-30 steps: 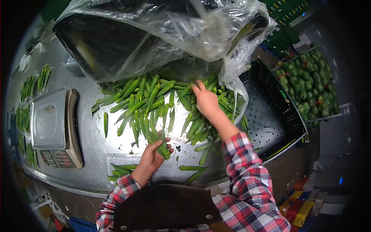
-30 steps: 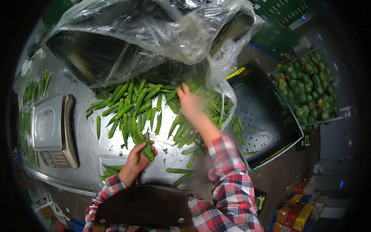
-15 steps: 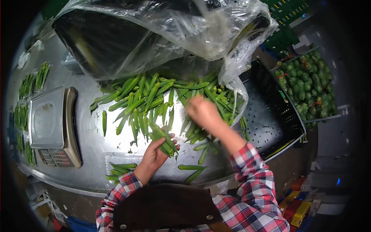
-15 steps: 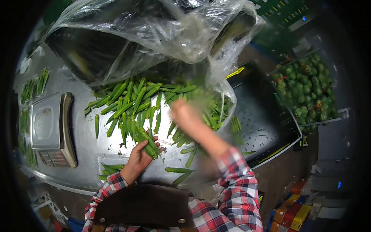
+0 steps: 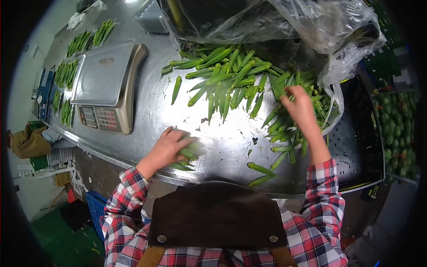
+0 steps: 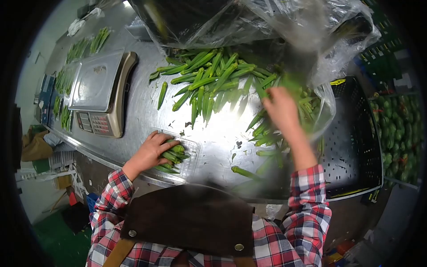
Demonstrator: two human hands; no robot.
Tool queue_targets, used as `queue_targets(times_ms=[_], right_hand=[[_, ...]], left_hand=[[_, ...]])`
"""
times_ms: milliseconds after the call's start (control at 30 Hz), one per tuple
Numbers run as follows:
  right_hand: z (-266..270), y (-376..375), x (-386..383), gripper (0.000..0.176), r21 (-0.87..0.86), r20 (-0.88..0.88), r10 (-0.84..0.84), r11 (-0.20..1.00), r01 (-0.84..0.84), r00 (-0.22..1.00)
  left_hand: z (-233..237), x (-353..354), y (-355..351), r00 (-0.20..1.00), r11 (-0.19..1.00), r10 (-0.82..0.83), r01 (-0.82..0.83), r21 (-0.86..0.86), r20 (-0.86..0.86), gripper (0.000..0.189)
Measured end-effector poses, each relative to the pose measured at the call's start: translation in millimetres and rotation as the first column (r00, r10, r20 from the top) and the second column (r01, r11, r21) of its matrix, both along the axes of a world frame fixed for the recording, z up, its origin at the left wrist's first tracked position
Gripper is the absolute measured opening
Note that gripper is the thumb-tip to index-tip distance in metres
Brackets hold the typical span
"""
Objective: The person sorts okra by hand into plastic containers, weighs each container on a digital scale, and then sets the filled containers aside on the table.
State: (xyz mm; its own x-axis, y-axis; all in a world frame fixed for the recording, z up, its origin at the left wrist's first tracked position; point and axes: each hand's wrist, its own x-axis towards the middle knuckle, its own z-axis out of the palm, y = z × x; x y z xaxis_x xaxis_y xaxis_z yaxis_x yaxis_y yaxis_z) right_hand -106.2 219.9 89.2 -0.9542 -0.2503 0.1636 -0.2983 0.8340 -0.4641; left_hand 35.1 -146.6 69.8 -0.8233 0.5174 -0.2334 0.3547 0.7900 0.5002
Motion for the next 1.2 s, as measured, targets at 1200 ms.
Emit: queue_targets(times_ms=[1200], right_hand=[[-51.5,29.4,29.5,0.014,0.391,-0.102,0.063,0.92,-0.018,0.993]], left_hand=[[-33.1,73.2,9.8,0.898,0.929,0.333,-0.261,0.264,-0.286,0.044]])
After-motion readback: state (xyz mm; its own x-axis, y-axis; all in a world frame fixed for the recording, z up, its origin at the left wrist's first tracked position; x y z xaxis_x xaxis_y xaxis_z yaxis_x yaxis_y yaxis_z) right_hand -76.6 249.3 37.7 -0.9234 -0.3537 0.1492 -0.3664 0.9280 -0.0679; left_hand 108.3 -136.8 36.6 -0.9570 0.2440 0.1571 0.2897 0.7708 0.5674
